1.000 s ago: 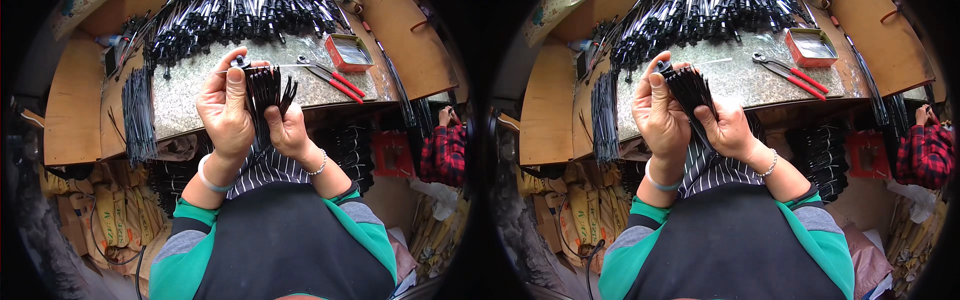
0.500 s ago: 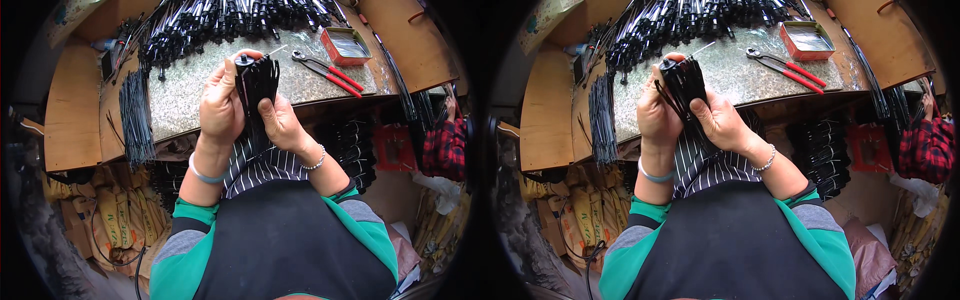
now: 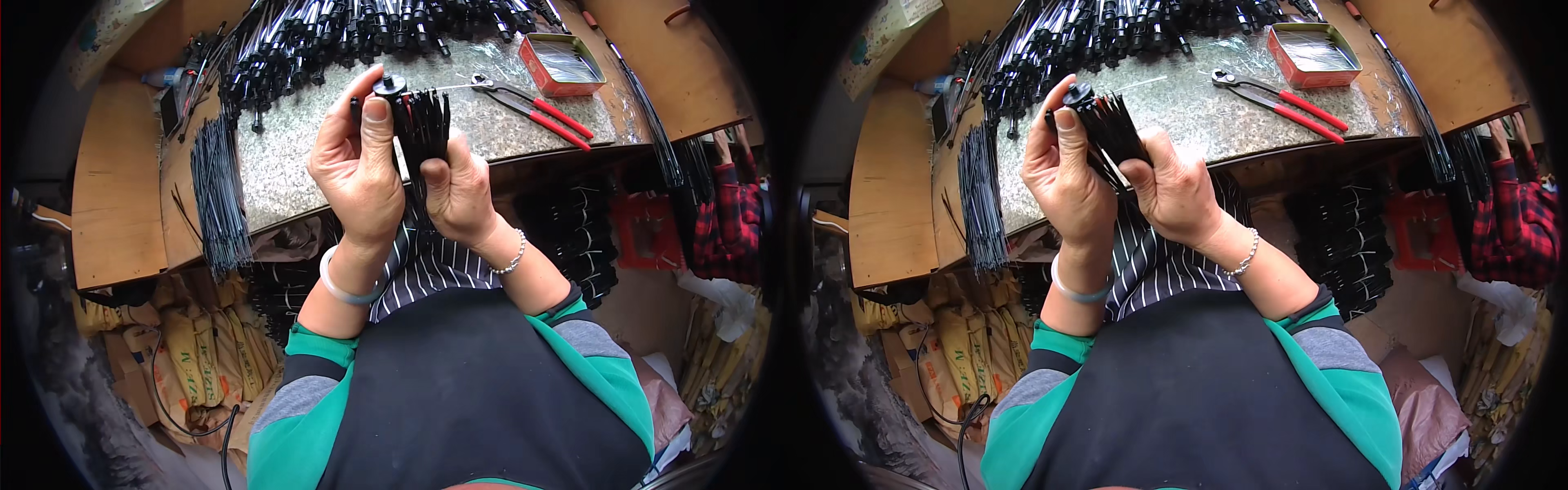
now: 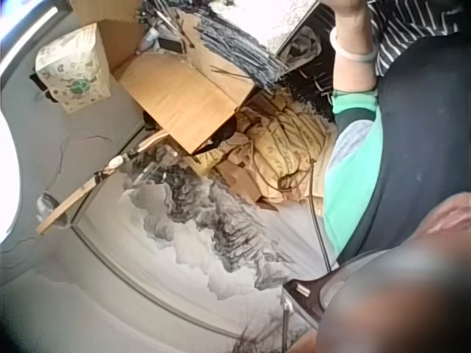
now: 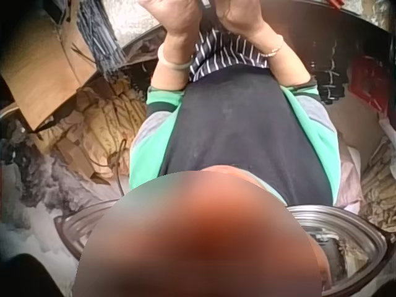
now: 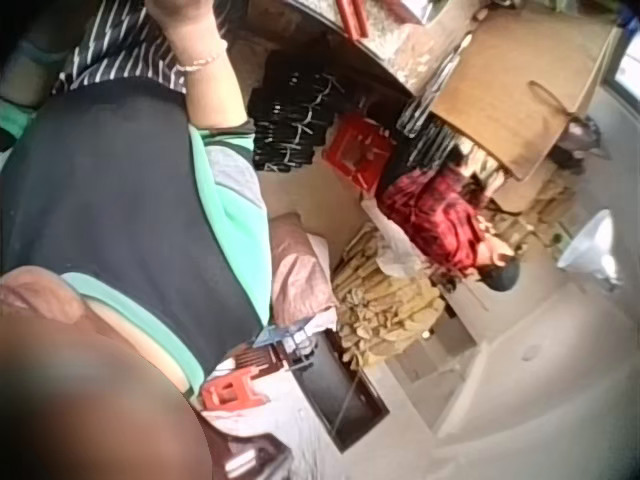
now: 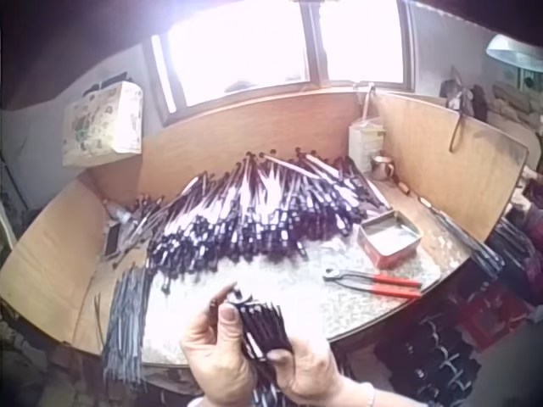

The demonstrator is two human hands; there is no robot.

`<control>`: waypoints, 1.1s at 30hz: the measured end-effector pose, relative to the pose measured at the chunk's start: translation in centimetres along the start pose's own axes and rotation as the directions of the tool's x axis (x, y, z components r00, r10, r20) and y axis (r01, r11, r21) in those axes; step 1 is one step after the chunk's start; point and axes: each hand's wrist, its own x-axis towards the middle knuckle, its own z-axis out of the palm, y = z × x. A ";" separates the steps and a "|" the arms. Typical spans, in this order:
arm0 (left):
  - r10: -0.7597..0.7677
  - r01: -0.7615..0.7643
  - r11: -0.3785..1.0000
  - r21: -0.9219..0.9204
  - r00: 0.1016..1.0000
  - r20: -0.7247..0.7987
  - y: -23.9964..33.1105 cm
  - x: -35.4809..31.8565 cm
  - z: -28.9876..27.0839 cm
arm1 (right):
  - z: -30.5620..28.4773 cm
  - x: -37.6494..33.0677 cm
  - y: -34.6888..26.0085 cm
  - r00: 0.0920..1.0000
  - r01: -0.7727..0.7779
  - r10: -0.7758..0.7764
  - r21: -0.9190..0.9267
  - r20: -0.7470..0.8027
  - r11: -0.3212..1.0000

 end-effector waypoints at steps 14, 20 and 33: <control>-0.135 0.163 0.963 -0.213 0.981 0.142 -0.4 0.0 -0.8 | -1.0 0.7 0.0 0.994 -0.048 0.041 0.069 0.100 0.996; -0.056 0.083 0.990 -0.110 0.971 0.231 0.2 0.0 0.2 | -0.6 0.6 -0.1 1.000 0.021 -0.022 -0.069 -0.002 0.997; -0.051 0.058 0.984 -0.169 0.998 0.045 -0.4 -0.3 -0.1 | -1.1 1.0 -2.0 0.943 0.249 -0.282 -0.183 -0.178 0.951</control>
